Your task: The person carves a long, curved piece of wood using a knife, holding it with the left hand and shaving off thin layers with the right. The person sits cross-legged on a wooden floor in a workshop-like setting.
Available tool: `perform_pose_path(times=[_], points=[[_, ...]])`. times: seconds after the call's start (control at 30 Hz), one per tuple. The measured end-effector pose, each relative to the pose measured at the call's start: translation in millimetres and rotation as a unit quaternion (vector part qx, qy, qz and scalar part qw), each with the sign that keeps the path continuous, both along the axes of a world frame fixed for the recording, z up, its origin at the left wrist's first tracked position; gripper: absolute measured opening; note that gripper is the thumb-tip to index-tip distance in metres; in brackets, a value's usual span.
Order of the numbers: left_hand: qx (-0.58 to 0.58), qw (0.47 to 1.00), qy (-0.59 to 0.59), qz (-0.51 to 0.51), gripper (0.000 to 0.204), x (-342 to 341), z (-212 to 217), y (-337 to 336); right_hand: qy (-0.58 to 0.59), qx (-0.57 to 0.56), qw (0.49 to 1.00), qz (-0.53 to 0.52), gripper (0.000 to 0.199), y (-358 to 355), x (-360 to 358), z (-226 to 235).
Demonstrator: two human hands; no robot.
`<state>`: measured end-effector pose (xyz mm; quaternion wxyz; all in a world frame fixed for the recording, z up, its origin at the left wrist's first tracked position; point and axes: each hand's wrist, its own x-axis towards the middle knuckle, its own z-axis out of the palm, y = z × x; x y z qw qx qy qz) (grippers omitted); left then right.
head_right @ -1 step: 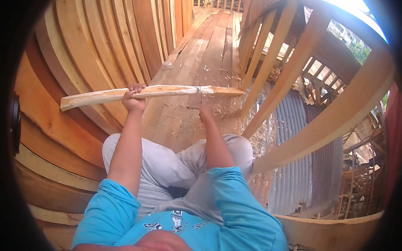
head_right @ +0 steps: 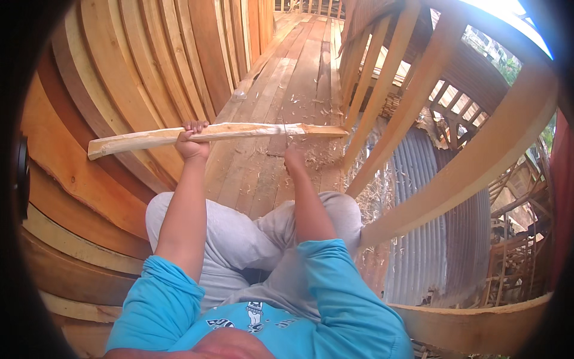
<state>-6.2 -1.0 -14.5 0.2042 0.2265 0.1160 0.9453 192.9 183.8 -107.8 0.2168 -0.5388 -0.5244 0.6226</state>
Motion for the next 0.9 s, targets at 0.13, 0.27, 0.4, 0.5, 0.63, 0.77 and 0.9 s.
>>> perform_pose_path(times=[0.13, 0.27, 0.4, 0.5, 0.63, 0.77, 0.9], points=[[0.004, 1.000, -0.019, 0.006, 0.019, -4, -2, -1, 0.006, -0.002, 0.999, 0.032, 0.053, -10, 1, 23], [-0.025, 1.000, 0.008, 0.001, 0.020, -4, -5, -4, 0.021, -0.015, 0.998, 0.057, 0.055, -25, 4, 37], [-0.031, 0.999, 0.018, -0.017, 0.023, 0, -1, -8, 0.043, -0.004, 0.994, 0.099, 0.054, -24, 12, 68], [-0.049, 0.997, 0.056, -0.002, 0.024, 1, -1, -8, 0.071, 0.037, 0.991, 0.108, 0.051, -7, 14, 85], [-0.053, 0.995, 0.079, 0.000, 0.024, 1, -1, -10, 0.130, 0.050, 0.984, 0.114, 0.040, 14, 15, 92], [-0.034, 0.995, 0.094, -0.018, 0.024, -5, -5, -9, 0.174, 0.043, 0.977, 0.113, 0.033, 18, 15, 71], [-0.028, 0.996, 0.084, -0.010, 0.024, -1, -3, -1, 0.122, 0.092, 0.979, 0.136, 0.029, 29, 7, 45]])
